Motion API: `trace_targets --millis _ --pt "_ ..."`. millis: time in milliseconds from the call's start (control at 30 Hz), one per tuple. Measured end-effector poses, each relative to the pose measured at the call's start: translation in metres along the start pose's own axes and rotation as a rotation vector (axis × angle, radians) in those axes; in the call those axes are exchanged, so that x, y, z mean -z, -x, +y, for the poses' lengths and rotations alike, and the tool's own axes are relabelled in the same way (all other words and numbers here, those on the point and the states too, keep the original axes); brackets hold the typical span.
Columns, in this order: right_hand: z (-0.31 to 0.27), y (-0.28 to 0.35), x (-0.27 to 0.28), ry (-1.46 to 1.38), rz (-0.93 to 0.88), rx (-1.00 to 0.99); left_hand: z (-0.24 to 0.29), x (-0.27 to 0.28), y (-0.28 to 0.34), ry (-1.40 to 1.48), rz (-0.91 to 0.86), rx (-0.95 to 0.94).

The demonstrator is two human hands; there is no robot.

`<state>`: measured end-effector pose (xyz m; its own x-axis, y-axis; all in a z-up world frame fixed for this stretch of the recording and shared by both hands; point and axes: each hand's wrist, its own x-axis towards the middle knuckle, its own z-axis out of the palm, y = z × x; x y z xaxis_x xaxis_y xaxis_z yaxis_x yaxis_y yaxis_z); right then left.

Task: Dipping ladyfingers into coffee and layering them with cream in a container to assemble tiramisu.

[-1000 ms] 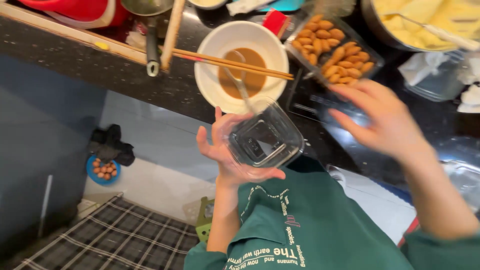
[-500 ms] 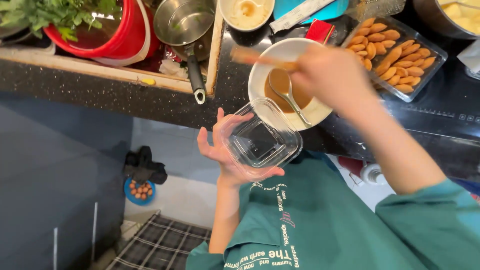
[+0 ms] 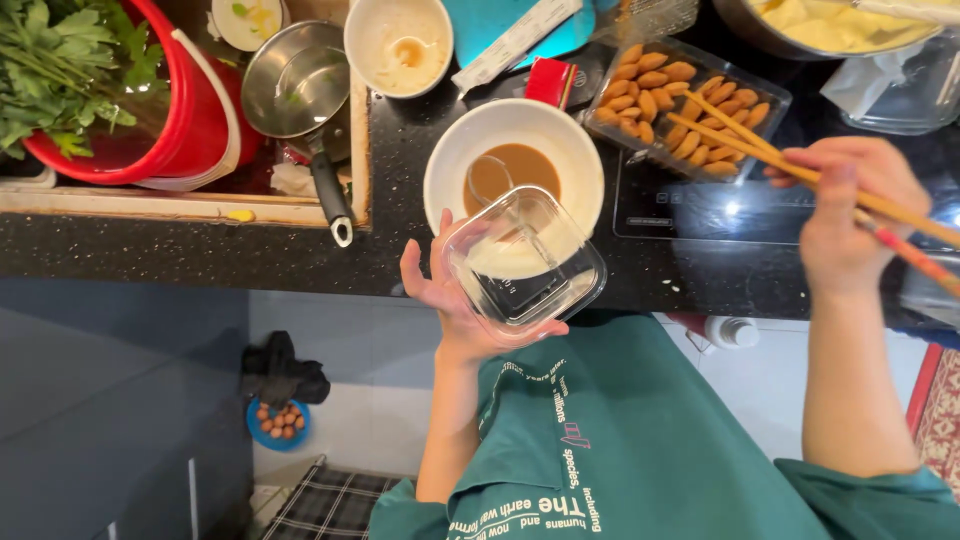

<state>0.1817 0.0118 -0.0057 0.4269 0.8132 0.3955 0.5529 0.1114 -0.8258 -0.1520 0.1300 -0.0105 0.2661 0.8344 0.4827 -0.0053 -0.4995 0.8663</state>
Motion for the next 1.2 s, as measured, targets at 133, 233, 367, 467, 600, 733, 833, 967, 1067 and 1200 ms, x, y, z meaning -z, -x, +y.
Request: trace_targets --millis 133,233,367,467,600,733,833,967,1067,1200 --pt "0.000 -0.001 -0.007 0.012 -0.037 -0.006 0.000 -0.011 0.010 0.016 0.027 0.056" --pt "0.008 -0.002 -0.008 0.157 -0.042 0.013 0.002 -0.017 0.009 0.004 0.040 0.041" --pt "0.024 0.002 -0.007 0.031 0.017 0.003 0.002 -0.022 0.011 0.018 0.055 0.063" --pt "0.029 0.004 -0.006 -0.065 0.056 -0.009 0.002 -0.024 0.012 0.004 0.056 0.060" --pt "0.038 0.002 0.002 -0.113 0.100 0.071 0.002 -0.025 0.011 0.012 0.054 0.056" --pt "0.036 -0.007 0.008 -0.158 0.127 0.116 0.000 -0.024 0.012 0.005 0.047 0.051" --pt "0.025 -0.015 0.011 -0.095 0.067 0.162 0.002 -0.024 0.012 0.022 0.041 0.057" --pt "0.027 -0.010 0.009 -0.005 -0.023 0.046 -0.001 -0.022 0.012 0.016 0.037 0.048" --pt "0.023 -0.011 -0.002 0.076 -0.052 0.013 -0.002 -0.023 0.012 0.033 0.032 0.055" --pt "0.027 -0.014 -0.014 -0.057 -0.017 -0.017 -0.001 -0.024 0.009 0.034 0.013 0.044"
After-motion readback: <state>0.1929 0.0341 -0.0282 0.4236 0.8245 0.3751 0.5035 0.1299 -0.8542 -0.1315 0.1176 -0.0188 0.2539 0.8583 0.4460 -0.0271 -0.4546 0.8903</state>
